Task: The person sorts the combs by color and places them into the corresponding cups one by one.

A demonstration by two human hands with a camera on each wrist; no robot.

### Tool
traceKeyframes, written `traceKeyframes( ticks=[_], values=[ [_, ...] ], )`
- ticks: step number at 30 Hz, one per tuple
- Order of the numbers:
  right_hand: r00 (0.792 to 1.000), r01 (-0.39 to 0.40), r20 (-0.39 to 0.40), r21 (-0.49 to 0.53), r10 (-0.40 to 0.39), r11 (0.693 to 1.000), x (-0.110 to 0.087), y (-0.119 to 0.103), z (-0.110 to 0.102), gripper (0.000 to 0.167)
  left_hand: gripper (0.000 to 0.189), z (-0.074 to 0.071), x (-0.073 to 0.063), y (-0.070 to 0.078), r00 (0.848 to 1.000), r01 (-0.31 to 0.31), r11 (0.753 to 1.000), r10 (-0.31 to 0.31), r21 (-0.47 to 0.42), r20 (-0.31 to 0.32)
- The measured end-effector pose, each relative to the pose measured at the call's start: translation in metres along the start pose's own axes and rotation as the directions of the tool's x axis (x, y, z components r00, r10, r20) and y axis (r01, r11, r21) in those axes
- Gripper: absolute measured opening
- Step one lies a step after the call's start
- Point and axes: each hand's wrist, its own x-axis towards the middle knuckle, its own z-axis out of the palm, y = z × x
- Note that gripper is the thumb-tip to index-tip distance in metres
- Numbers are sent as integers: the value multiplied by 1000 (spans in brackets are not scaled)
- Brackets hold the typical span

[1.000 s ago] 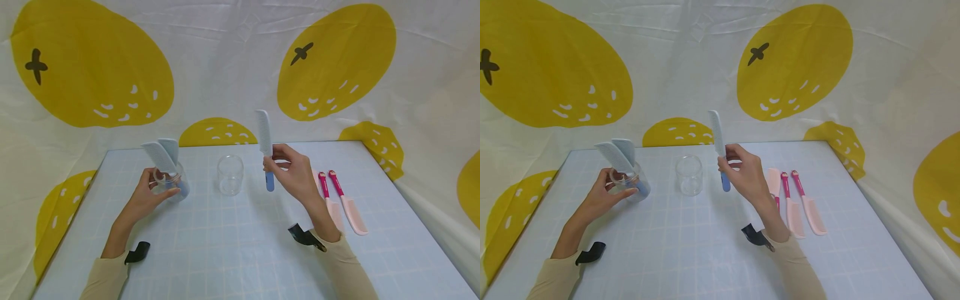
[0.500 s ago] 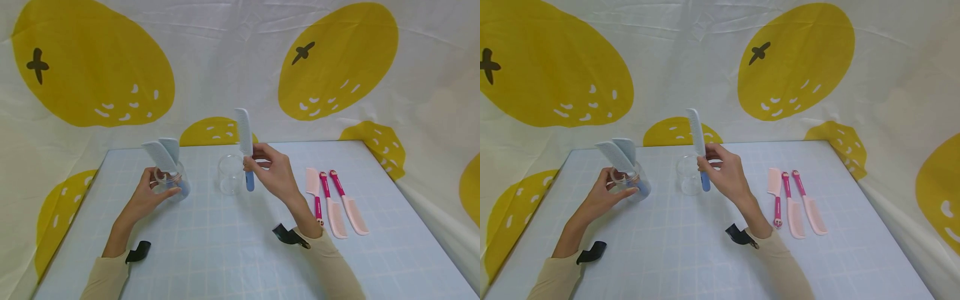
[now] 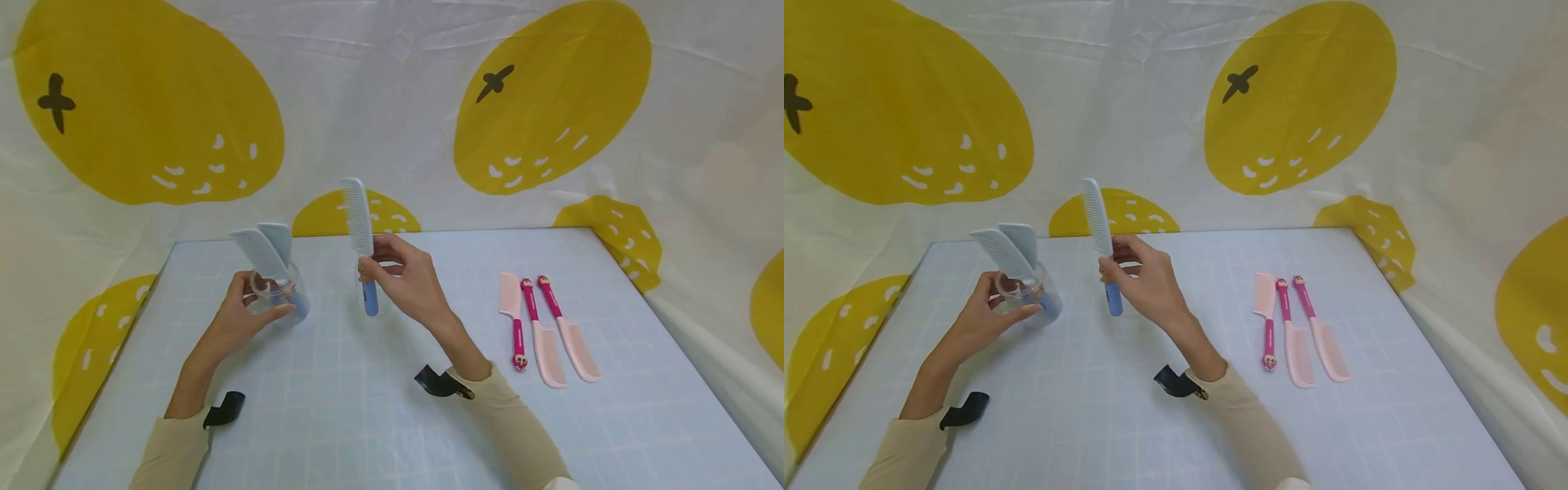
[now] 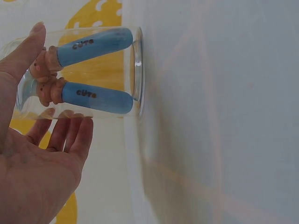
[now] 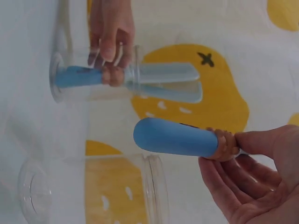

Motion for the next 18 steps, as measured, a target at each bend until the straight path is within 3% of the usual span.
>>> traceKeyframes(
  ticks=[18],
  values=[
    [998, 67, -3, 119, -68, 991, 17, -1, 51, 37, 79, 2, 2, -3, 1000, -6, 1000, 6, -2, -12]
  ],
)
